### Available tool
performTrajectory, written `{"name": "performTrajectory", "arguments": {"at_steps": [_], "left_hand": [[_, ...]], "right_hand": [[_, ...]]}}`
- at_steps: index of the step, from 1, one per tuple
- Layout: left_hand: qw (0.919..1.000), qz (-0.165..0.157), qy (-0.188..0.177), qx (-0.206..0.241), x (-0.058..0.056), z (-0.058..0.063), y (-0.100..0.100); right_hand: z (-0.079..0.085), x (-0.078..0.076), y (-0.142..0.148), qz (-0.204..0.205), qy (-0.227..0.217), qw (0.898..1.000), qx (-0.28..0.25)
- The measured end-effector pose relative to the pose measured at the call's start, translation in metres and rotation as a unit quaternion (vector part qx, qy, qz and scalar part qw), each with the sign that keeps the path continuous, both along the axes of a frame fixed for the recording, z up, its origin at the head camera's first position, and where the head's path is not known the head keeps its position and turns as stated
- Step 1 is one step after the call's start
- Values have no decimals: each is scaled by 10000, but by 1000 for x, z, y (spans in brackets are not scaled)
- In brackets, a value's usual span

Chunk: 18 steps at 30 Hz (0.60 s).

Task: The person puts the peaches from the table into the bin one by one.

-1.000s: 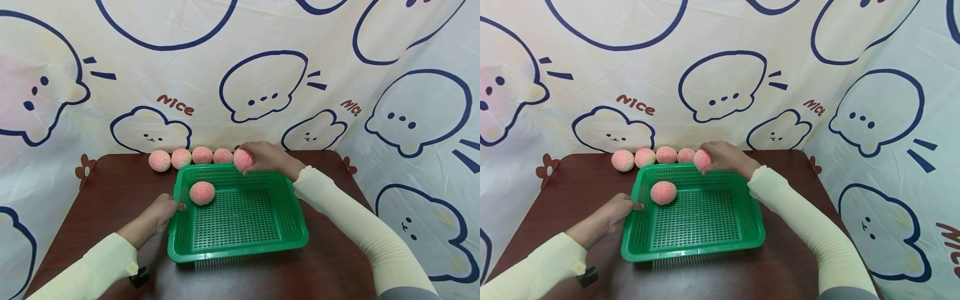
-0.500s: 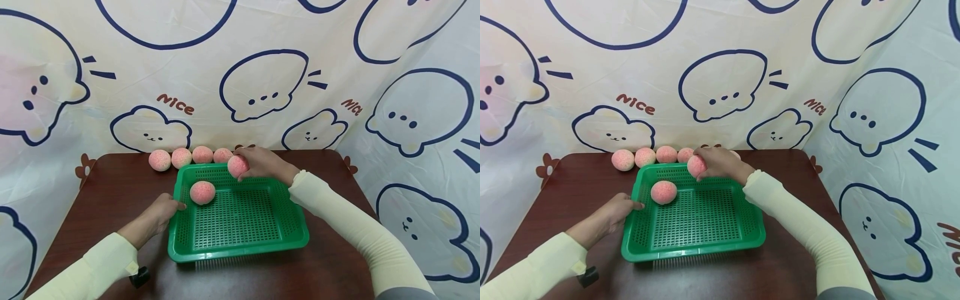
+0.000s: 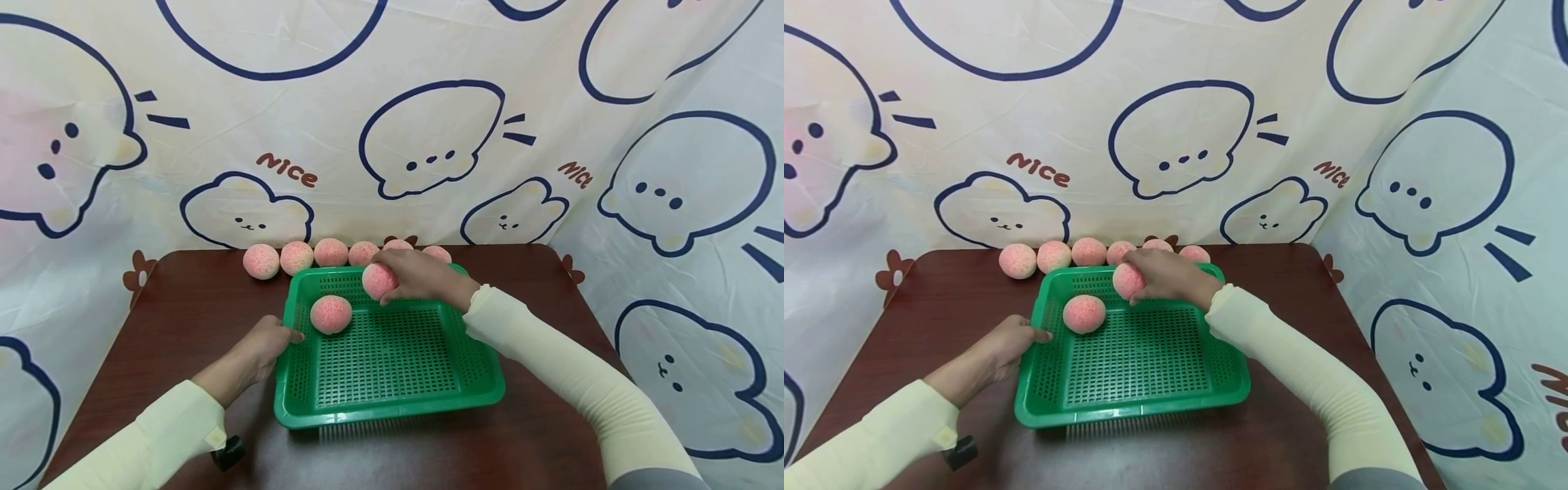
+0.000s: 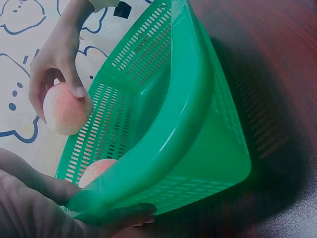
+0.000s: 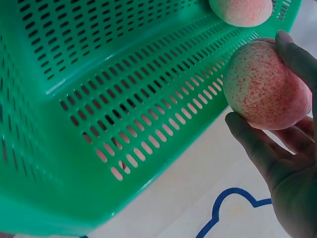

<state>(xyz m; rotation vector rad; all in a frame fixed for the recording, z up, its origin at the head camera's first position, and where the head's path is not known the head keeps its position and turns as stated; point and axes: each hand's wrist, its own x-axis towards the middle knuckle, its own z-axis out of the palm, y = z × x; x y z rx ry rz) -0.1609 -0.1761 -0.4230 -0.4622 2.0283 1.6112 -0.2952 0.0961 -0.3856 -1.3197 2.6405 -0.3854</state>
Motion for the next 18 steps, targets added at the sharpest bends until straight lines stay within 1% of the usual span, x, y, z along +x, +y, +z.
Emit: {"name": "performTrajectory", "arguments": {"at_steps": [4, 7, 13, 16, 18], "left_hand": [[10000, -3, 11, -38, 0, 0, 1], [10000, -5, 29, -45, 0, 1, 1], [10000, 7, 0, -66, 0, 1, 1], [9999, 23, -42, -93, -1, 1, 1], [9999, 25, -52, -113, -1, 1, 2]], "right_hand": [[-3, 5, -2, -22, -37, 10000, 48], [-5, 7, -3, -45, 19, 10000, 73], [-11, 8, -7, 186, 314, 9993, 46], [-13, 9, -10, 289, 293, 9992, 8], [-15, 10, -11, 278, 273, 9992, 21]]}}
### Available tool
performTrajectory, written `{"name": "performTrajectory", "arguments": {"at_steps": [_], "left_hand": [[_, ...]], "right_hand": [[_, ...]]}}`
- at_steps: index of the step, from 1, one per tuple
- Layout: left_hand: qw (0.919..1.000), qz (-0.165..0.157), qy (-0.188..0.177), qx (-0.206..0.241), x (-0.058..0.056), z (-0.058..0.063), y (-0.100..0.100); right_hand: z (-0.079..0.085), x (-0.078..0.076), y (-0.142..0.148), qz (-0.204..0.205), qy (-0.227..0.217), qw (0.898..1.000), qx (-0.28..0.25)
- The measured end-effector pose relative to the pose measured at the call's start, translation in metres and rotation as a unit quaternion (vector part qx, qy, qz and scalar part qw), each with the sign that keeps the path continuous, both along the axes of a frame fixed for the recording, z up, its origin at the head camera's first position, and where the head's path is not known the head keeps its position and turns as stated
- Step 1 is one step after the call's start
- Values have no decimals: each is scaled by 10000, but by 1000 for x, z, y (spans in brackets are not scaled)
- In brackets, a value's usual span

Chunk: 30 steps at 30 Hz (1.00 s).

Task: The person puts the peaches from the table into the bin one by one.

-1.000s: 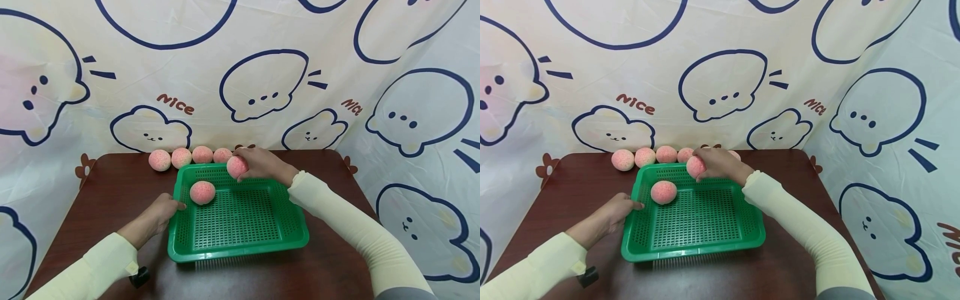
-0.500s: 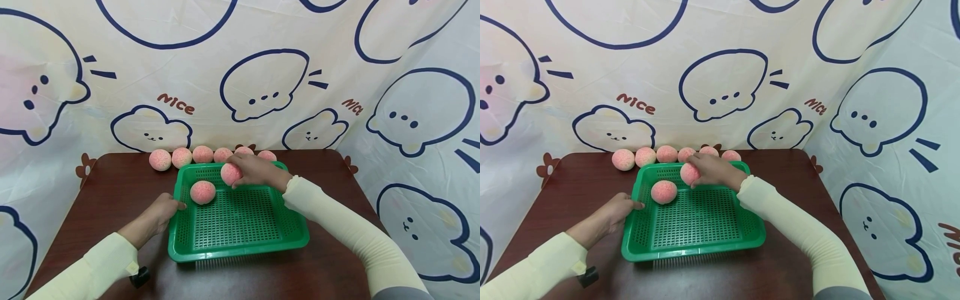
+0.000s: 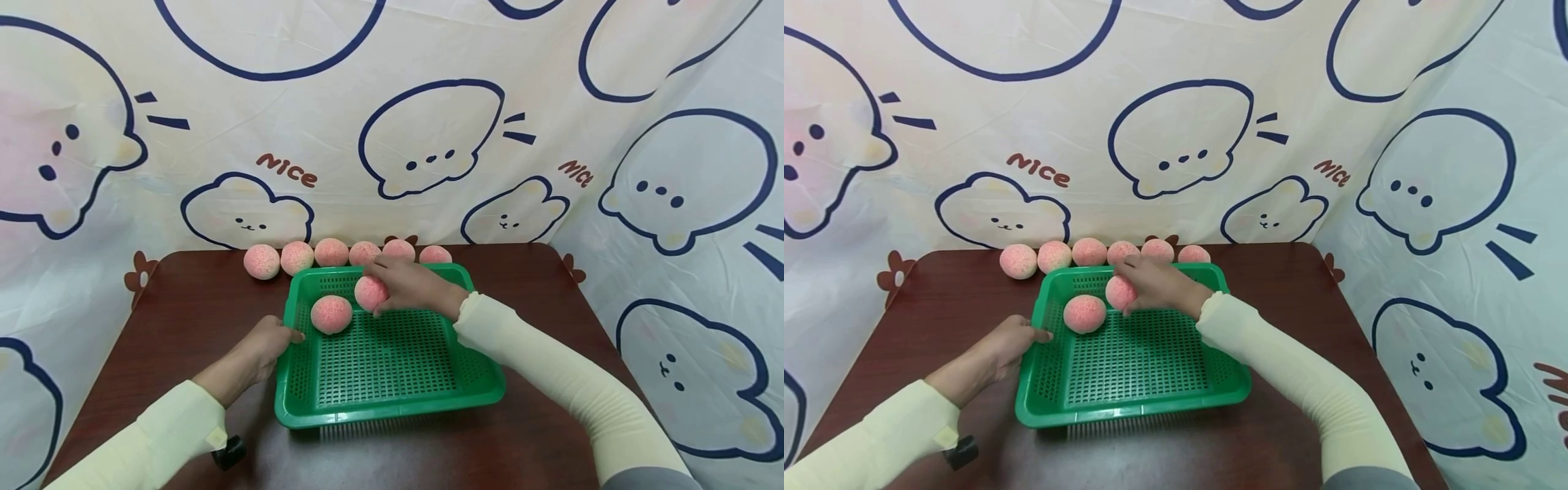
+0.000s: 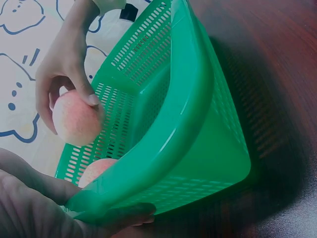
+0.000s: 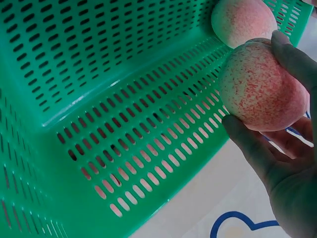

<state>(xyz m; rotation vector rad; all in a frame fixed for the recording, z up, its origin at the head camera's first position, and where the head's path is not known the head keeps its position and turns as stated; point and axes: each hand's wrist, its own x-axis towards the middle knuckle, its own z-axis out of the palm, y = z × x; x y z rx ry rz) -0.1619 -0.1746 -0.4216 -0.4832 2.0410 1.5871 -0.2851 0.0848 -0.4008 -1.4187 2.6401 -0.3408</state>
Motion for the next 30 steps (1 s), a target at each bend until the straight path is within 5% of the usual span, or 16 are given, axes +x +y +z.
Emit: {"name": "performTrajectory", "arguments": {"at_steps": [17, 30], "left_hand": [[10000, -33, -30, 57, 0, 0, 0], [9999, -32, -4, 109, 0, -1, -1]], "right_hand": [[-26, 7, -10, -286, -31, 9978, 595], [-41, 13, -14, -374, 369, 9948, 874]]}}
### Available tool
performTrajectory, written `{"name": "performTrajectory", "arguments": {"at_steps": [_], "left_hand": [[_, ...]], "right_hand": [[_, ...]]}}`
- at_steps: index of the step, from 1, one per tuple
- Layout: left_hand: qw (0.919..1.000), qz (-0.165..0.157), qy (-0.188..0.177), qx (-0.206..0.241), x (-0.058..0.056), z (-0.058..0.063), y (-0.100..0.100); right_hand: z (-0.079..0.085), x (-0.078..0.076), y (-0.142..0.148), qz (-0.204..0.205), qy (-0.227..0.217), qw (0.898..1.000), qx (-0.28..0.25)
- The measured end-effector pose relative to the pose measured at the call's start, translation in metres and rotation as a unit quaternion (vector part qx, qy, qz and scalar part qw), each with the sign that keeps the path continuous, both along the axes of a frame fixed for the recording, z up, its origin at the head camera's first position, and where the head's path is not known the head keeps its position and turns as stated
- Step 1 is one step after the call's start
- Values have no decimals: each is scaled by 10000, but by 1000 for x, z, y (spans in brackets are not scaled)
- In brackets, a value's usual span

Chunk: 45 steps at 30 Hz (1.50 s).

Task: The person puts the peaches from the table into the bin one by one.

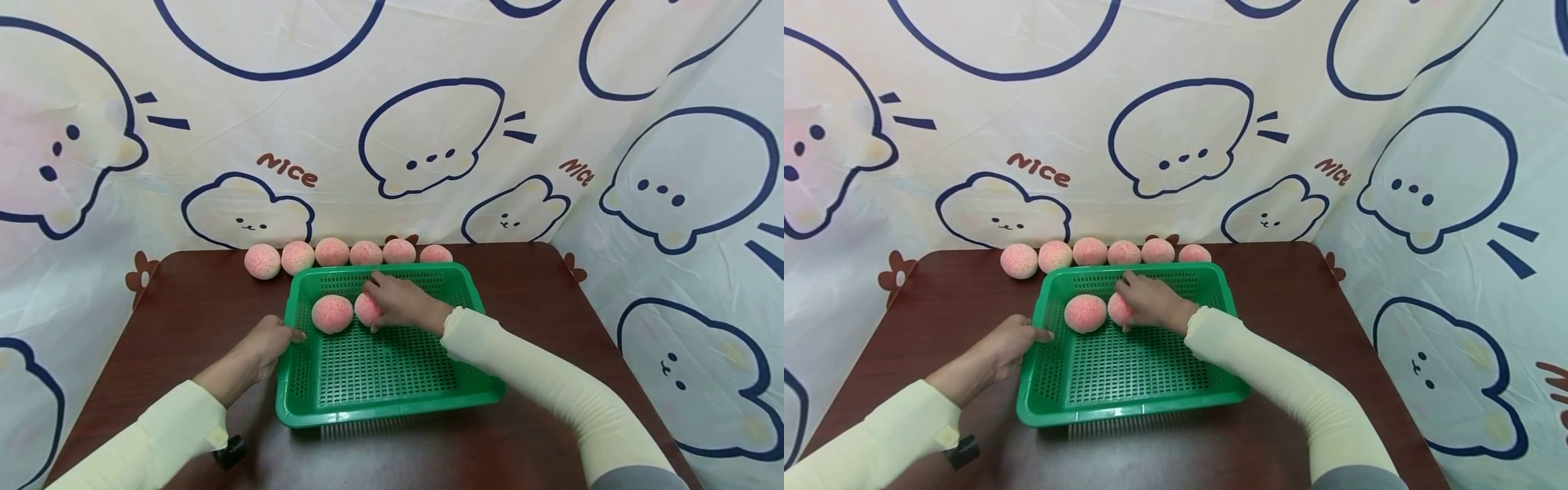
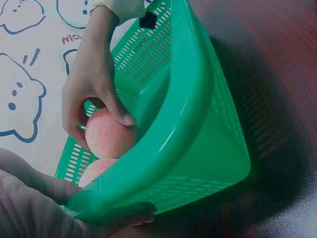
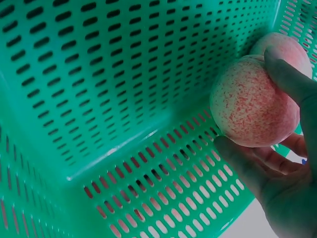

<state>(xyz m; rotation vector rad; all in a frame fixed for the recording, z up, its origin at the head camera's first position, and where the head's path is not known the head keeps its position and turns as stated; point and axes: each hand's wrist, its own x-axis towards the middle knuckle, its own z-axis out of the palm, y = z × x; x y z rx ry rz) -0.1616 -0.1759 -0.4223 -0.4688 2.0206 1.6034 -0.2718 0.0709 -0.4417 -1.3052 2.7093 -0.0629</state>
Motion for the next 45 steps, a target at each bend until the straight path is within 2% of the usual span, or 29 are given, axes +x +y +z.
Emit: {"name": "performTrajectory", "arguments": {"at_steps": [18, 25, 39, 42, 45], "left_hand": [[9999, 48, -26, -86, 2, 1, 0], [10000, 11, -30, -85, 1, 0, 0], [10000, -38, -5, -44, -1, -1, 1], [10000, -50, -13, -45, -1, -1, 1], [10000, -52, -24, -73, -2, -1, 1]], "right_hand": [[-17, 7, -7, -24, 401, 9992, 88], [-16, 10, -6, -152, 268, 9995, -9], [-17, 8, -2, -129, 562, 9982, 185], [-13, 5, 0, -47, 717, 9973, 115], [-3, -2, 3, 33, 917, 9956, -175]]}}
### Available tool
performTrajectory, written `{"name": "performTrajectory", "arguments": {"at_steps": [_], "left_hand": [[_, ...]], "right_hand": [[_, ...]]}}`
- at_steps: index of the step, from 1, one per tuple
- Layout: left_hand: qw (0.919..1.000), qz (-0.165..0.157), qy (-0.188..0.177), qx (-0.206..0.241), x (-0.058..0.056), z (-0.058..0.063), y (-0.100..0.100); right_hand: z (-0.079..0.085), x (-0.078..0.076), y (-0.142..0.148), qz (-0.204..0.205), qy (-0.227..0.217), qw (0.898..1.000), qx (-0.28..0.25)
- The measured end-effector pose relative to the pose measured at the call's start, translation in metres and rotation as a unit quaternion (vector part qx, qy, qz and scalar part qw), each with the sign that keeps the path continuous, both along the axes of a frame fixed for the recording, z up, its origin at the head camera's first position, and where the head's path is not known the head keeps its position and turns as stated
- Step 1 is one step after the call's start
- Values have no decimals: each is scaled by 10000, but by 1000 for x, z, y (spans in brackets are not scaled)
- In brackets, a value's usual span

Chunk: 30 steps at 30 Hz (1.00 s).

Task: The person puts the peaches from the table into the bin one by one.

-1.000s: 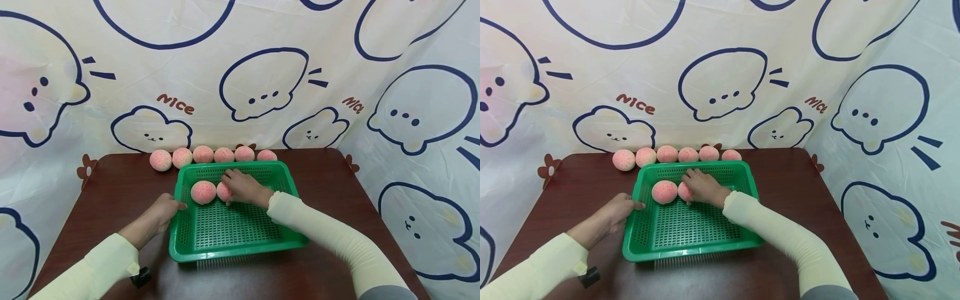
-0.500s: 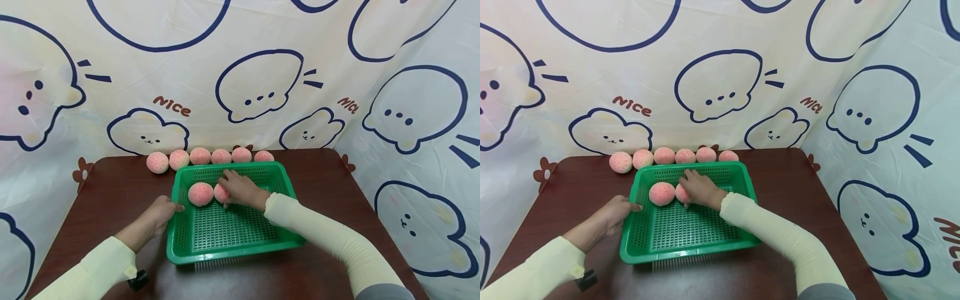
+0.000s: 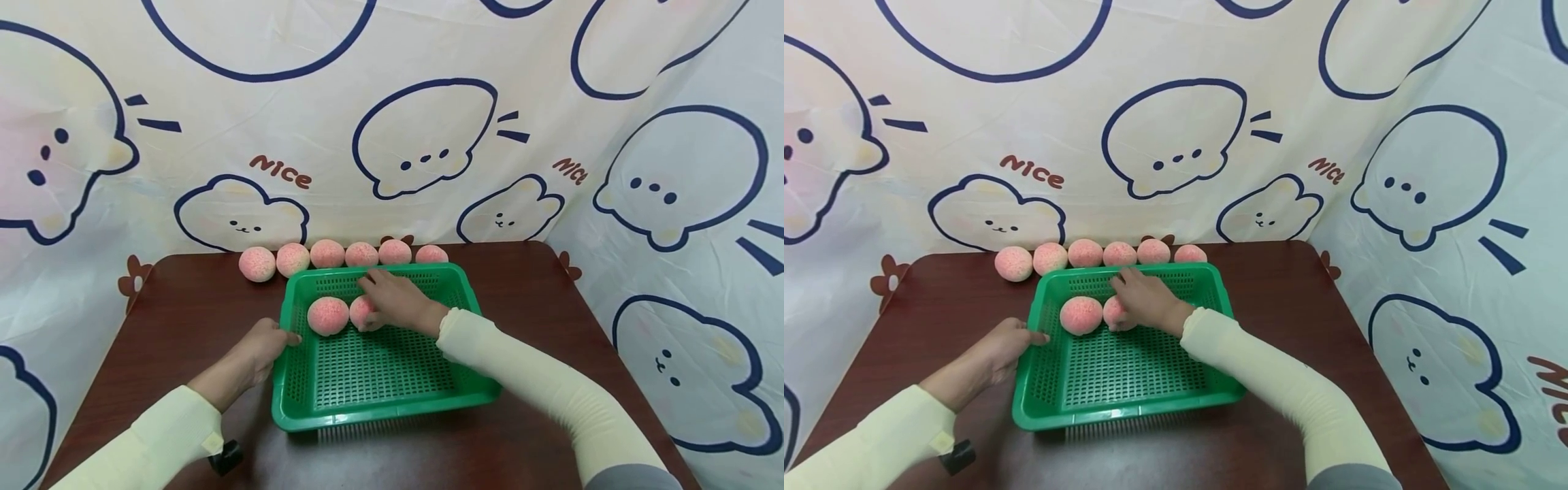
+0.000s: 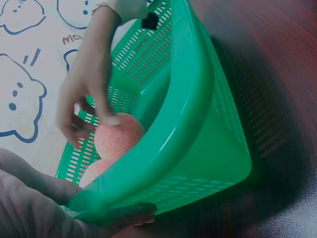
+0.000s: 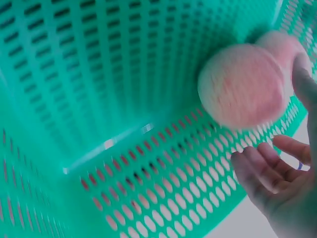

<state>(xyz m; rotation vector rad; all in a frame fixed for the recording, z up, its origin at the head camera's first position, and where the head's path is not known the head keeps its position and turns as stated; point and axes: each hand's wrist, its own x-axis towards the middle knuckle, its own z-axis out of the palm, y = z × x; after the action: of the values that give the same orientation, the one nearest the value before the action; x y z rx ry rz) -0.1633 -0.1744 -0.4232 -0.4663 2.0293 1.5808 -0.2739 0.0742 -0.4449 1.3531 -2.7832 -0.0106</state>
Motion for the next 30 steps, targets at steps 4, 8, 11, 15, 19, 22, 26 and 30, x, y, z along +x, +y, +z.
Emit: {"name": "performTrajectory", "arguments": {"at_steps": [4, 8, 11, 15, 19, 22, 26, 30], "left_hand": [[10000, -1, 25, -30, 0, 0, 0], [10000, 5, 40, -21, 1, 0, 1], [10000, 23, 41, -17, 1, 0, 1], [10000, 26, 48, 1, 1, 0, 1], [10000, 18, 48, 31, 1, 0, 0], [10000, 11, 50, 34, 1, 0, 0], [10000, 10, 49, 34, 2, 1, 0], [10000, 27, 51, 52, 2, 1, 0]], "right_hand": [[21, -14, 8, -258, 11, 9984, -498], [40, -31, 20, -932, -308, 9922, -761], [50, -47, 30, -1441, -473, 9848, -843], [55, -67, 43, -2015, -658, 9734, -866], [53, -84, 55, -2451, -792, 9627, -833], [51, -92, 63, -2628, -823, 9580, -797], [47, -100, 72, -2752, -1018, 9524, -824], [43, -105, 77, -2903, -1347, 9436, -847]]}}
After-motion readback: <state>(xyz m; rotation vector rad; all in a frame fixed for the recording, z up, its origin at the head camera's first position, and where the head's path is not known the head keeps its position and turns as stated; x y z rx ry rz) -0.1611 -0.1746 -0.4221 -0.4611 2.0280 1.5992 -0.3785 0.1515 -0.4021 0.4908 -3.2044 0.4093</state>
